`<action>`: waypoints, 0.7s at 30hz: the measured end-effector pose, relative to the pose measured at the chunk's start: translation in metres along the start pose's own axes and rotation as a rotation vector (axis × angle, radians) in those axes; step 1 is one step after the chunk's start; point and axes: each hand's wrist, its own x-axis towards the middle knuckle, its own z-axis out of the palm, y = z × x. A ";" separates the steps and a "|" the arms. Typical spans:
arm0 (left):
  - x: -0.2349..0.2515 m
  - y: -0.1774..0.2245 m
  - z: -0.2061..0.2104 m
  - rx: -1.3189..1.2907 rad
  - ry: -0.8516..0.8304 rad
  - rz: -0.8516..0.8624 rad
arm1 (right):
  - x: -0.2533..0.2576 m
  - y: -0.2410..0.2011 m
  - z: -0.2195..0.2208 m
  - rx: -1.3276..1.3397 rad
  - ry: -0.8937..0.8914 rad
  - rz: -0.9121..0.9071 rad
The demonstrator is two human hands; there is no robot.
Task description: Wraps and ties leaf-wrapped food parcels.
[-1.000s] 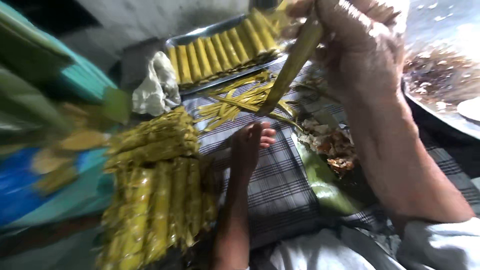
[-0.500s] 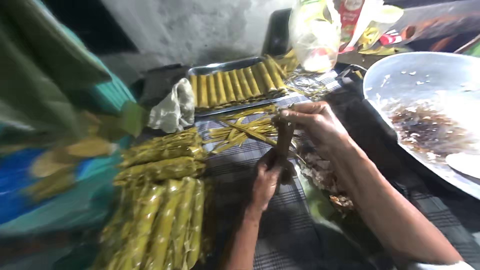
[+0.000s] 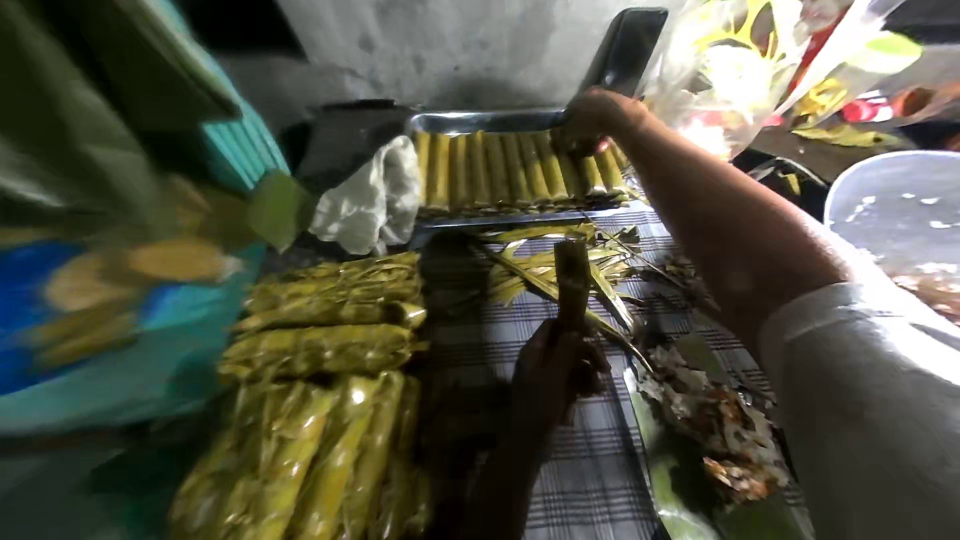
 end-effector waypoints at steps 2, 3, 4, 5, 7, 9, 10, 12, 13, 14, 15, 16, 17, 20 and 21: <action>0.000 -0.001 -0.001 -0.011 0.008 0.018 | -0.001 -0.005 -0.002 0.008 -0.009 0.029; 0.001 -0.001 -0.002 -0.012 0.003 0.029 | -0.001 -0.007 -0.004 0.023 -0.016 0.030; 0.001 -0.002 -0.002 -0.015 -0.002 0.037 | -0.001 -0.007 -0.005 0.054 -0.024 0.020; 0.001 -0.002 -0.003 -0.016 -0.006 0.043 | -0.003 -0.008 -0.006 0.098 -0.039 0.009; 0.001 -0.002 -0.003 -0.025 -0.009 0.053 | -0.010 -0.008 -0.008 0.156 -0.060 -0.024; 0.002 -0.005 -0.003 -0.068 0.001 0.080 | -0.018 -0.002 -0.011 0.202 -0.065 -0.096; 0.002 -0.007 -0.003 -0.105 0.030 0.112 | -0.023 0.004 -0.013 0.244 -0.051 -0.143; 0.002 -0.007 0.002 -0.120 0.171 0.166 | -0.042 0.014 -0.015 0.376 0.005 -0.219; 0.001 -0.006 0.003 -0.097 0.247 0.182 | -0.055 0.019 -0.013 0.469 0.031 -0.254; 0.001 -0.004 0.003 -0.059 0.311 0.198 | -0.070 0.023 -0.010 0.571 0.058 -0.286; 0.002 -0.003 0.004 -0.037 0.370 0.217 | -0.089 0.026 -0.005 0.664 0.083 -0.314; 0.003 -0.002 0.003 -0.017 0.417 0.228 | -0.107 0.028 0.003 0.744 0.116 -0.341; 0.004 -0.001 0.003 -0.005 0.453 0.228 | -0.126 0.030 0.012 0.817 0.155 -0.363; 0.004 -0.004 0.003 0.012 0.441 0.236 | -0.175 0.030 0.044 1.029 0.223 -0.369; 0.004 -0.006 0.004 0.011 0.427 0.245 | -0.189 0.028 0.053 1.101 0.239 -0.358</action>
